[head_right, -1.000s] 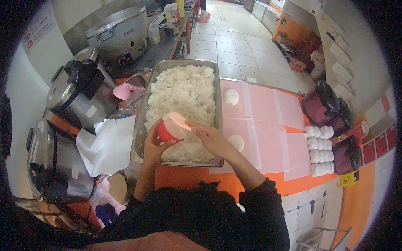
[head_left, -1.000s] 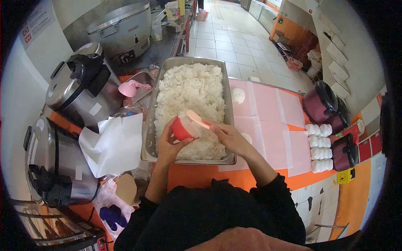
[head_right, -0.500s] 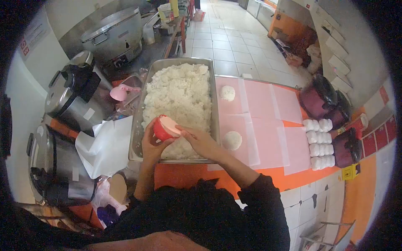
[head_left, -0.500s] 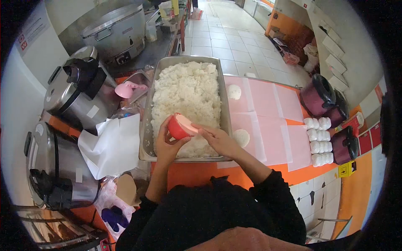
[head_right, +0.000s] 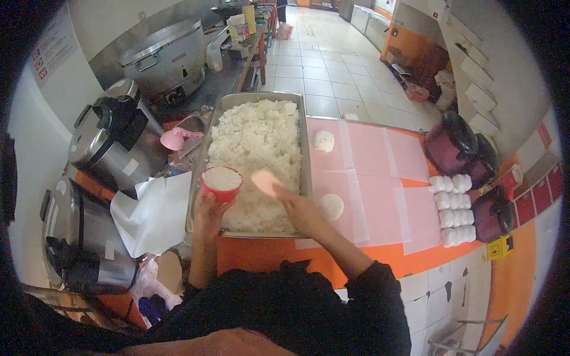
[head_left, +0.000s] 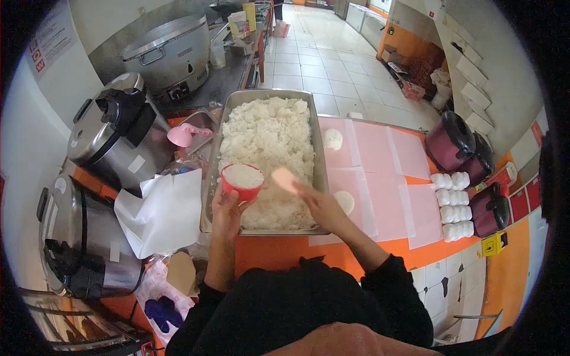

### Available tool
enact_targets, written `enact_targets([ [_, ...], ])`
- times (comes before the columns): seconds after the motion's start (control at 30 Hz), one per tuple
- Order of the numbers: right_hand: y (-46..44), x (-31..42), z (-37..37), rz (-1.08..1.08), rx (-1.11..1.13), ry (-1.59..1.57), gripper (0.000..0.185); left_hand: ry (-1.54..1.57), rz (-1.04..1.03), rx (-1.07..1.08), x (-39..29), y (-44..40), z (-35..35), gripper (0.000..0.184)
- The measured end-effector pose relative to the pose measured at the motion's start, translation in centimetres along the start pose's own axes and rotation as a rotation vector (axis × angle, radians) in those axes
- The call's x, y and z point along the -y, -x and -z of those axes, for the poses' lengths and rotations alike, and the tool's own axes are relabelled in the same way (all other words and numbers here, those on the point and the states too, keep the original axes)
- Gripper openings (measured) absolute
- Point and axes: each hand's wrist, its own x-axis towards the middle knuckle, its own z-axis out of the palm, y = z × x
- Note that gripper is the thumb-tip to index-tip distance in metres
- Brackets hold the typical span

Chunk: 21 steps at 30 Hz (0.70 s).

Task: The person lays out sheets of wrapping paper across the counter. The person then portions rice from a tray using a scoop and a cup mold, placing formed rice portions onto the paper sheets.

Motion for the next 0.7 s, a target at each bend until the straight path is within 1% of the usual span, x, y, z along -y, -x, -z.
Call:
enact_targets([
  [0.03,0.1,0.3,0.2,0.001,-0.025,-0.073,0.041,-0.079,-0.030,-0.016,0.2,0.5,-0.3,0.065],
  [0.1,-0.6,1.8,0.2,0.011,-0.092,-0.223,0.042,-0.301,-0.147,0.024,1.0,0.4,-0.8,0.070],
  [0.13,-0.6,2.3,-1.0,0.044,-0.072,-0.229,0.041,-0.414,-0.207,0.047,1.3,0.4,-1.1,0.072],
  [0.23,-0.6,2.6,-3.2,0.164,-0.028,-0.233,0.040,-0.631,-0.236,0.058,0.8,0.9,-2.6,0.076],
  [0.3,-1.3,1.1,-2.9,0.256,-0.018,-0.221,0.042,-0.608,-0.288,0.119,1.7,0.5,-1.5,0.076],
  [0.33,-1.2,2.0,-1.8,0.126,0.033,-0.330,0.044,-0.598,-0.307,0.150,2.1,0.6,-1.2,0.077],
  [0.4,-1.0,4.0,0.9,-0.130,0.121,-0.546,0.048,-0.414,-0.265,0.043,3.0,0.8,-1.9,0.080],
  [0.43,-1.1,3.3,0.6,-0.127,0.062,-0.701,0.049,-0.319,-0.244,-0.007,3.6,0.8,-2.5,0.082],
  [0.5,-1.1,1.2,-0.9,-0.119,-0.069,-0.998,0.050,-0.298,-0.305,0.003,4.0,1.2,-4.8,0.082],
  [0.53,-0.7,1.3,-1.4,-0.209,-0.029,-1.162,0.051,-0.283,-0.330,0.013,4.2,1.3,-6.2,0.082],
  [0.6,-0.1,1.5,-2.4,-0.391,0.039,-1.501,0.054,-0.617,-0.403,0.153,4.8,1.3,-7.4,0.077],
  [0.63,0.0,0.9,-1.9,-0.329,0.170,-1.706,0.055,-0.781,-0.444,0.226,4.6,1.4,-8.5,0.074],
  [0.67,-0.1,-0.1,-1.4,-0.254,0.311,-1.901,0.055,-0.936,-0.375,0.192,3.9,1.9,-9.7,0.066],
  [0.7,-0.4,-1.4,-0.9,-0.161,0.468,-2.087,0.057,-1.071,-0.411,0.192,3.2,2.1,-10.2,0.058],
])
